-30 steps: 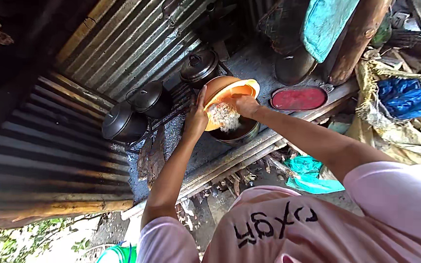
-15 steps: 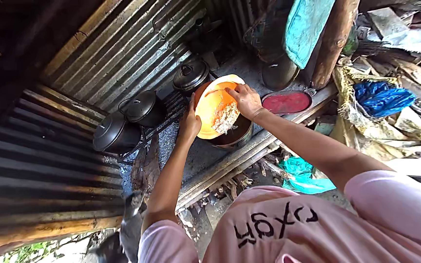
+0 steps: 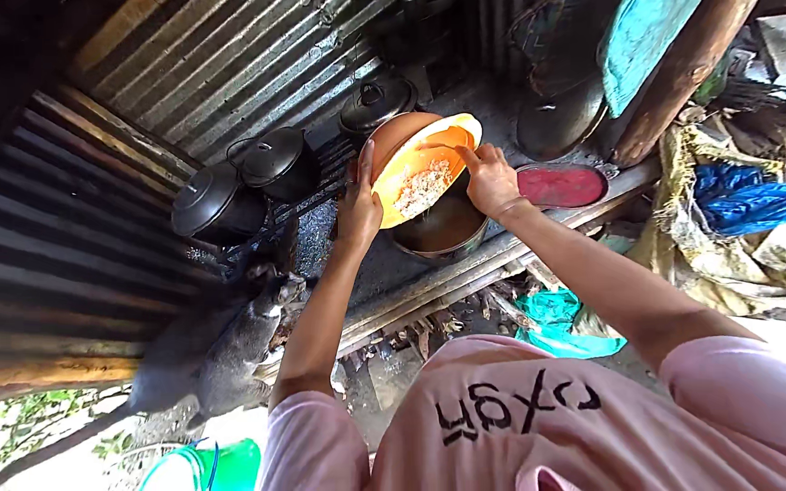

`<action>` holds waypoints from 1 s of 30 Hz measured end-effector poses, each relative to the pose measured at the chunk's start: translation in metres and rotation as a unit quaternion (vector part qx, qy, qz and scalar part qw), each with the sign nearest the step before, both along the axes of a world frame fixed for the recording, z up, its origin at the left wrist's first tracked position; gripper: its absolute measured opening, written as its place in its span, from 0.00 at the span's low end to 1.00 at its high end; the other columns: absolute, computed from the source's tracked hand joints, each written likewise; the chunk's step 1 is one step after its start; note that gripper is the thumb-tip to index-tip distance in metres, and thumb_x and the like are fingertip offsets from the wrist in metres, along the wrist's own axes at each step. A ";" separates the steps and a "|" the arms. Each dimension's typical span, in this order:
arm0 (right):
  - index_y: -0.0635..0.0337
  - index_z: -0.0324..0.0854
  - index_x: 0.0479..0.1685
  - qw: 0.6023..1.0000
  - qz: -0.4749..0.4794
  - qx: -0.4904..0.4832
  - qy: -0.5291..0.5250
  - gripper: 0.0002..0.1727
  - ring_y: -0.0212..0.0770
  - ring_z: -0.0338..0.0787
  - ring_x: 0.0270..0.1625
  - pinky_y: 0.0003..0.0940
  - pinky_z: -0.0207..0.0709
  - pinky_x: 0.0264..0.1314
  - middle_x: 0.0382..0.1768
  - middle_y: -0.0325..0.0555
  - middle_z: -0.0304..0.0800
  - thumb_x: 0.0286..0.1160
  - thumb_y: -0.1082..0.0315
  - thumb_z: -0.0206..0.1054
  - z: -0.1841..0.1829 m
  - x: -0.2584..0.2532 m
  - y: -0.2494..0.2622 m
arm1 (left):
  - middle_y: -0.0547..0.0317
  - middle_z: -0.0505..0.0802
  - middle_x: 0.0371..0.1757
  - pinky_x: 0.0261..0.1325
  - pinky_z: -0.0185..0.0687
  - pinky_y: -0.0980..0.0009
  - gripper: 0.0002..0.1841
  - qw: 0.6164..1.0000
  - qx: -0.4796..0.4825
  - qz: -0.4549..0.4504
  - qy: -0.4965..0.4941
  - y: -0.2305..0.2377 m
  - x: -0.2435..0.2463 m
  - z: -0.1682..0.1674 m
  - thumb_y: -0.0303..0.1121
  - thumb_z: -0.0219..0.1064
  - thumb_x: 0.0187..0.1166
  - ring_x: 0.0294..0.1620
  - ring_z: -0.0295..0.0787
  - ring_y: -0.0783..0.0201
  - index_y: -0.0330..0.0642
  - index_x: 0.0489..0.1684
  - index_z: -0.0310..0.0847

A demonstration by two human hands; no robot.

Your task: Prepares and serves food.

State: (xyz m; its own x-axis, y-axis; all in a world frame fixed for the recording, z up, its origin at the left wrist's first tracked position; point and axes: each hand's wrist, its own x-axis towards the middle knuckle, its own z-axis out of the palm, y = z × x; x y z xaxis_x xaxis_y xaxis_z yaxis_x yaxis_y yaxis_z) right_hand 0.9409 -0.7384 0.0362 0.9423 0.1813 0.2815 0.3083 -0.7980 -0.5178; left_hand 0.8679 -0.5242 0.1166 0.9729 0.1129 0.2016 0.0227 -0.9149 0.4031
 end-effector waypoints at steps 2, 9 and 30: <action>0.54 0.76 0.82 0.999 0.005 0.004 0.035 0.33 0.76 0.79 0.73 0.70 0.79 0.60 0.71 0.74 0.77 0.77 0.86 0.53 -0.011 0.002 0.001 | 0.41 0.62 0.92 0.65 0.80 0.39 0.45 1.000 -0.005 -0.008 -0.027 0.001 -0.002 -0.005 0.17 0.55 0.78 0.74 0.82 0.36 0.65 0.97 0.44; 0.48 0.81 0.78 0.978 0.113 -0.063 0.163 0.28 0.71 0.85 0.66 0.71 0.77 0.60 0.65 0.68 0.84 0.83 0.80 0.53 -0.008 -0.009 -0.008 | 0.40 0.61 0.92 0.60 0.84 0.41 0.45 0.997 -0.025 0.007 -0.072 0.002 0.003 -0.022 0.16 0.56 0.77 0.69 0.86 0.36 0.61 0.97 0.46; 0.60 0.88 0.58 0.982 0.020 0.015 0.185 0.15 0.76 0.88 0.59 0.80 0.74 0.52 0.53 0.70 0.91 0.81 0.65 0.61 0.000 0.011 -0.046 | 0.41 0.66 0.90 0.66 0.83 0.45 0.43 0.973 -0.121 0.013 -0.198 0.018 0.005 -0.051 0.18 0.53 0.77 0.71 0.85 0.41 0.51 0.97 0.44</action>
State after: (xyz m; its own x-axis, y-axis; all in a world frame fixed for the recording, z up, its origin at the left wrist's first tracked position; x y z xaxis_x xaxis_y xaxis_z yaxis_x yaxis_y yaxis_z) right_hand 0.9521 -0.7844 0.0360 0.9734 0.2169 -0.0733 0.1250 -0.7716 -0.6237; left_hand 0.8733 -0.5060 0.0660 0.8212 0.2263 0.5239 -0.1563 -0.7937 0.5878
